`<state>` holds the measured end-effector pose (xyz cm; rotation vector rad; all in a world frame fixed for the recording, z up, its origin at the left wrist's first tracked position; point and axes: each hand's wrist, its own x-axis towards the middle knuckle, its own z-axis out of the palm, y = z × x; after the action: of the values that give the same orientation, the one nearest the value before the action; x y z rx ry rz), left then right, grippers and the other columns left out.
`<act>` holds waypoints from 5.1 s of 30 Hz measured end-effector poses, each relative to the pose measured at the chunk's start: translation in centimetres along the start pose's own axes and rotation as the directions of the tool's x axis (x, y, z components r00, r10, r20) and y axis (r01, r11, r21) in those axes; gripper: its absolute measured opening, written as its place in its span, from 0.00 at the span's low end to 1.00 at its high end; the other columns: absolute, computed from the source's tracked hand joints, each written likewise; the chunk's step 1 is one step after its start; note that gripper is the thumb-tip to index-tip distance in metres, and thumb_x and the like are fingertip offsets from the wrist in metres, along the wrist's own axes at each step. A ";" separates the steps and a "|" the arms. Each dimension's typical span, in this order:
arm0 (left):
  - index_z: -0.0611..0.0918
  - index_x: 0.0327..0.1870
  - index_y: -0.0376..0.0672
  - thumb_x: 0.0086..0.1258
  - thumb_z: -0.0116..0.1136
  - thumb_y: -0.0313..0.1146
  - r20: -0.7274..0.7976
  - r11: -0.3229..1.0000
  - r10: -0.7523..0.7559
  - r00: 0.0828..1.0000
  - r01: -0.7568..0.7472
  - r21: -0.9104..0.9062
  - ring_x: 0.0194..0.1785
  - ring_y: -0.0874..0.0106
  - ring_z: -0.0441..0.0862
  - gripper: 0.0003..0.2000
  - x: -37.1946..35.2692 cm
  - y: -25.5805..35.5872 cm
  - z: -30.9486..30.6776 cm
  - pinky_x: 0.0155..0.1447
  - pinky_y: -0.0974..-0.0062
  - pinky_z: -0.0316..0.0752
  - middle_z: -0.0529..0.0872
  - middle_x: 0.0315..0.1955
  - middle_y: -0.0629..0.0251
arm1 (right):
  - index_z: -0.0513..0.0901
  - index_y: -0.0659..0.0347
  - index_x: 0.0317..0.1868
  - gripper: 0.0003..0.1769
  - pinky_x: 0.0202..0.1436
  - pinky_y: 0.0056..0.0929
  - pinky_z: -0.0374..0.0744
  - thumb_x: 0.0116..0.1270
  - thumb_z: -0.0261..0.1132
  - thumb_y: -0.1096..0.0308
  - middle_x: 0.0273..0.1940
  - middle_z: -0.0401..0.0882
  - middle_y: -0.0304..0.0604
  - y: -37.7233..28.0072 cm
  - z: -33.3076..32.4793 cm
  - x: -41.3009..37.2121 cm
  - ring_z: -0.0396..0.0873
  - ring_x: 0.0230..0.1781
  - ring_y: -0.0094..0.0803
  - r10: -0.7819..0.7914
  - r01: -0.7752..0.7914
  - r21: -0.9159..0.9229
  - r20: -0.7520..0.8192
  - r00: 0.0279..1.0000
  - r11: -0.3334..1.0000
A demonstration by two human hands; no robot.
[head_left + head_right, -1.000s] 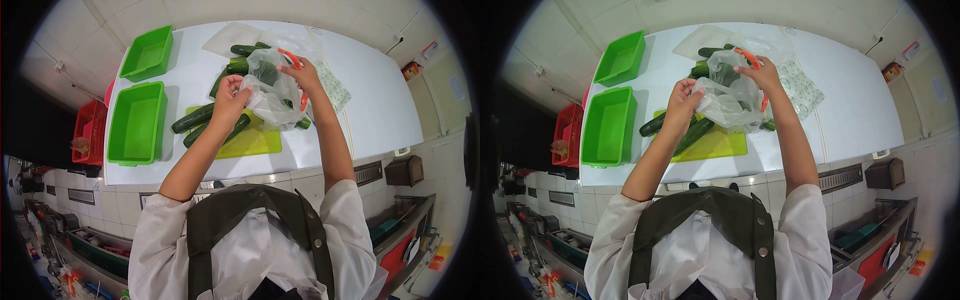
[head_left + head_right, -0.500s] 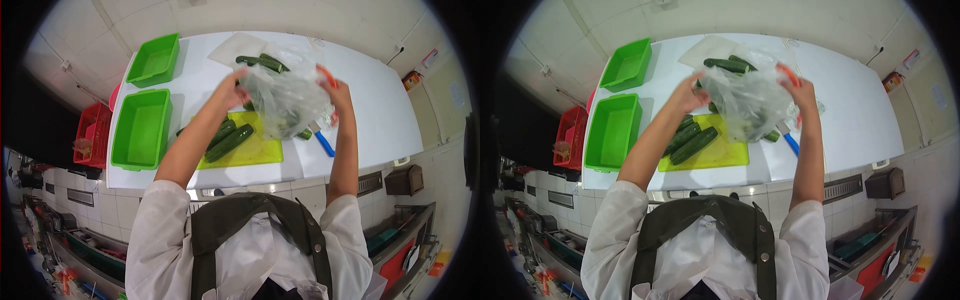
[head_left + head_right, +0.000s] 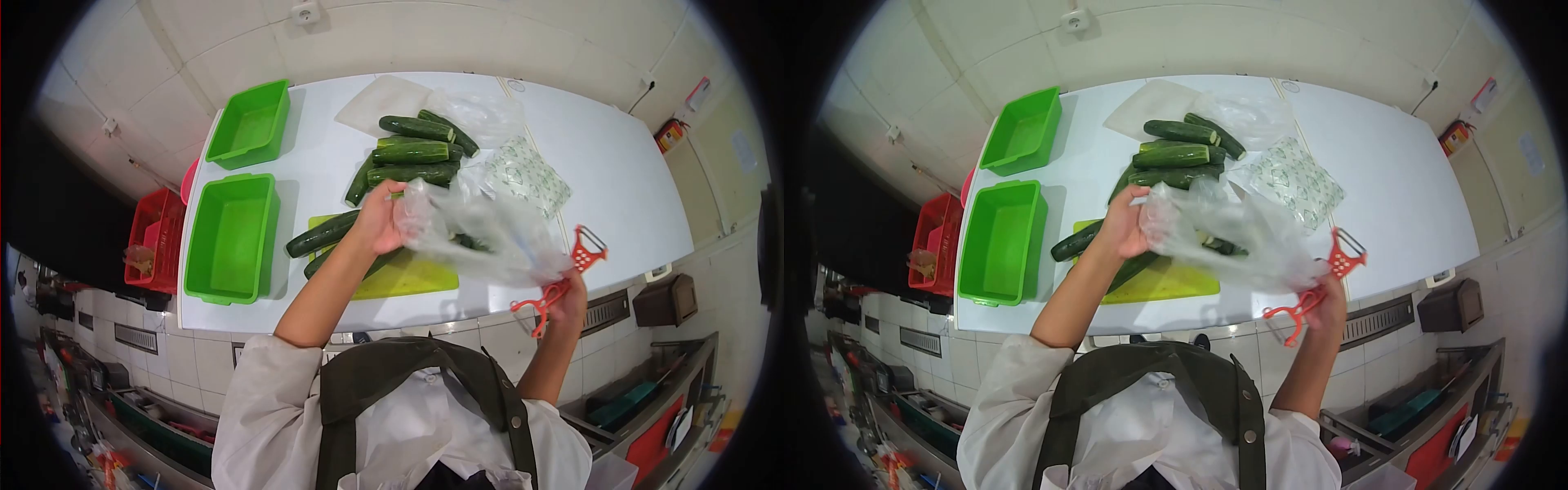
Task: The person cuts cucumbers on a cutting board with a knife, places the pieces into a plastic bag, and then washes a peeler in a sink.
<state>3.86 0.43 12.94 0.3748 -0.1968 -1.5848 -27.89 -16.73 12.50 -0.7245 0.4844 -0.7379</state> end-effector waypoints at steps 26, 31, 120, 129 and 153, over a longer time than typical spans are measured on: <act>0.77 0.43 0.31 0.63 0.49 0.38 -0.090 0.941 0.210 0.974 -0.226 -0.252 0.45 0.58 0.80 0.17 -4.6 -0.9 -0.6 0.54 0.59 0.74 0.82 0.40 0.53 | 0.67 0.64 0.62 0.22 0.60 0.47 0.68 0.69 0.49 0.65 0.58 0.70 0.49 0.1 3.3 4.3 0.69 0.59 0.40 -0.114 0.172 0.252 -0.231 0.966 0.952; 0.77 0.43 0.32 0.63 0.50 0.35 -0.094 0.802 0.582 0.808 -0.589 -0.093 0.43 0.60 0.80 0.15 -9.6 6.4 1.9 0.53 0.60 0.74 0.82 0.39 0.53 | 0.68 0.51 0.64 0.22 0.62 0.49 0.66 0.70 0.51 0.62 0.58 0.71 0.46 -0.9 12.4 10.5 0.68 0.60 0.40 -0.084 0.008 0.272 0.272 0.959 0.962; 0.75 0.49 0.32 0.61 0.58 0.20 -0.244 0.033 0.317 -0.917 -0.247 0.969 0.38 0.75 0.82 0.15 -29.5 -60.6 25.8 0.45 0.79 0.79 0.83 0.36 0.62 | 0.81 0.39 0.52 0.24 0.65 0.47 0.44 0.57 0.59 0.43 0.67 0.59 0.44 12.0 16.8 -47.2 0.49 0.67 0.48 -0.422 -0.236 0.528 0.264 -0.867 0.816; 0.74 0.51 0.32 0.62 0.58 0.22 -0.180 0.023 -0.055 -0.982 -0.181 0.983 0.39 0.73 0.83 0.15 -27.8 -75.8 31.7 0.35 0.81 0.81 0.84 0.34 0.60 | 0.49 0.45 0.70 0.48 0.68 0.45 0.53 0.56 0.43 0.26 0.72 0.43 0.46 10.1 8.0 -65.6 0.47 0.70 0.47 -0.360 -0.241 -0.875 0.083 -0.929 0.419; 0.74 0.40 0.32 0.63 0.53 0.24 -0.332 -0.231 -0.754 -0.567 -0.245 0.942 0.33 0.73 0.82 0.07 -28.9 -90.1 14.9 0.35 0.79 0.82 0.81 0.32 0.59 | 0.76 0.62 0.42 0.20 0.53 0.46 0.63 0.54 0.65 0.56 0.44 0.73 0.51 4.8 -14.1 -97.2 0.67 0.48 0.47 -0.597 -0.539 0.275 0.211 -0.774 0.796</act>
<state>-85.26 32.42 -1.54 -0.1718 -2.7975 -2.9810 -97.91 52.31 13.83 -0.3651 -2.2576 0.2952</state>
